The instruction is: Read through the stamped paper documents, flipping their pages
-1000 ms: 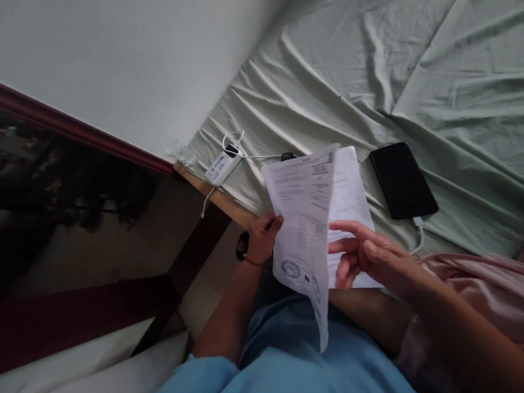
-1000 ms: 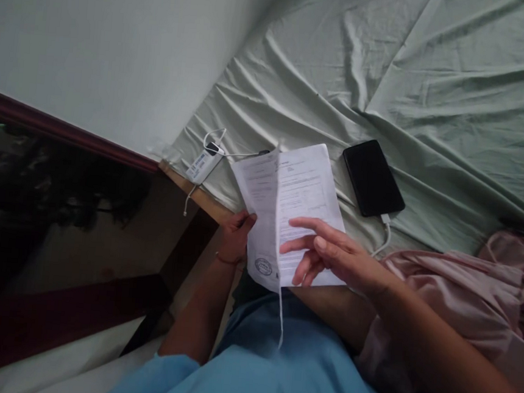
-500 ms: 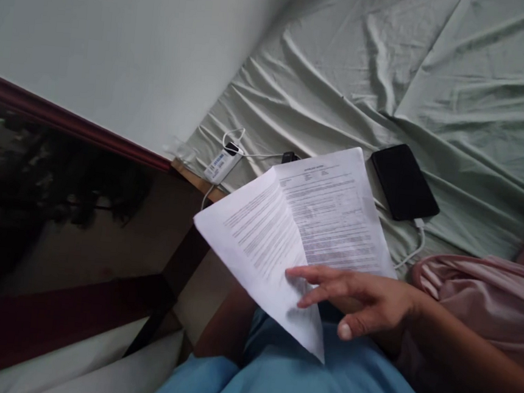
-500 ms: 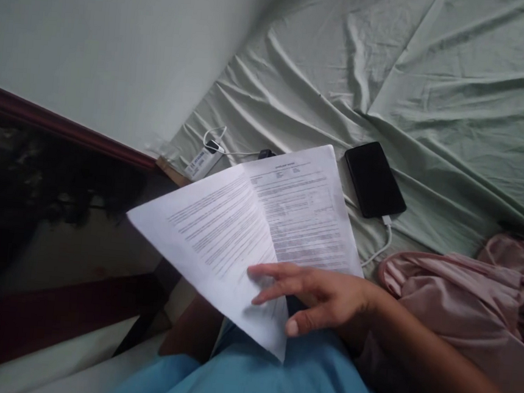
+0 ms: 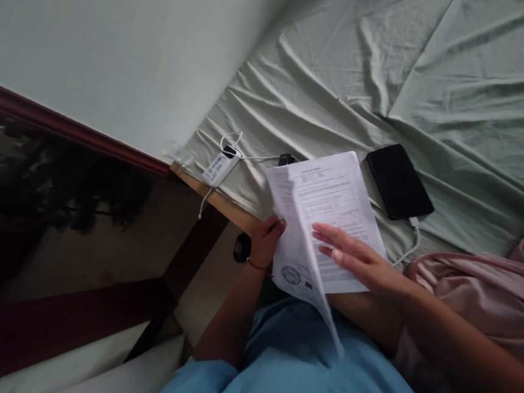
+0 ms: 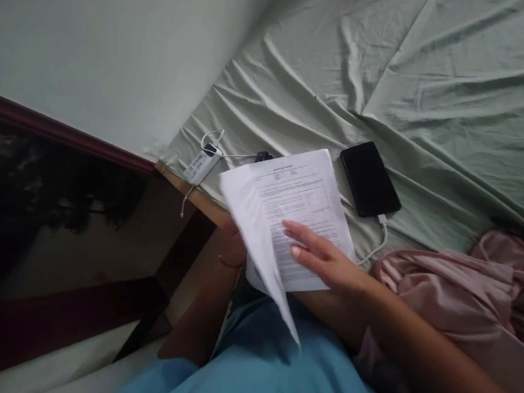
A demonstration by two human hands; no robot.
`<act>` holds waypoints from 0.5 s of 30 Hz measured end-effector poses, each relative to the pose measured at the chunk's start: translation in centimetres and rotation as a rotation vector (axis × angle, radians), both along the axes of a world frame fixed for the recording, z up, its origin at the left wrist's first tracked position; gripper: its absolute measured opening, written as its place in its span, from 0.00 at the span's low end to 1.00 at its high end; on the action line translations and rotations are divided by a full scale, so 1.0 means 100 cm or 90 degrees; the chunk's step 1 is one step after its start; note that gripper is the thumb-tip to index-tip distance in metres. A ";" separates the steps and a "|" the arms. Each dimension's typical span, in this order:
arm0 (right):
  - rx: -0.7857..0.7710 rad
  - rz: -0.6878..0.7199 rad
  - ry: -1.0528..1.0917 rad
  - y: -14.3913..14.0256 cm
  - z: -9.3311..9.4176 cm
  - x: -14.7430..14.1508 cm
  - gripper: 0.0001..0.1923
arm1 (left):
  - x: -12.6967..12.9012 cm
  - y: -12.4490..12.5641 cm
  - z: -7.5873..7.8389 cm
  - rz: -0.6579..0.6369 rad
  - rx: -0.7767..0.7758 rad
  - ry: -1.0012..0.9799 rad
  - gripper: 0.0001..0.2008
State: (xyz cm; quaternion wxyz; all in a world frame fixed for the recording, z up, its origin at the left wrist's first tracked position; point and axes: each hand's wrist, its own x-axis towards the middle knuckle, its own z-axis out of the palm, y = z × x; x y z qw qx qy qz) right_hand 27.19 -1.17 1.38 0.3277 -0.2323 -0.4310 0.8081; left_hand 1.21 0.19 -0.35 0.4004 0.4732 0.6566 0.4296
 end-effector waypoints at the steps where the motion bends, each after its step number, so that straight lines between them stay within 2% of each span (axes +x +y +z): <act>1: -0.054 -0.040 0.006 0.000 -0.002 -0.002 0.27 | -0.001 0.000 0.000 -0.004 0.005 0.007 0.19; 4: -0.167 -0.111 0.067 0.006 -0.002 -0.004 0.22 | -0.004 0.000 -0.003 -0.006 0.038 0.034 0.20; 7: -0.183 -0.106 0.131 0.013 0.003 -0.002 0.19 | -0.007 0.001 -0.012 0.022 0.083 0.048 0.20; 10: -0.197 -0.095 0.140 0.017 0.010 0.001 0.22 | -0.006 0.001 -0.016 0.052 0.109 0.090 0.19; 15: -0.259 -0.114 0.095 0.017 0.019 0.004 0.29 | 0.009 -0.004 -0.009 0.096 0.132 0.242 0.16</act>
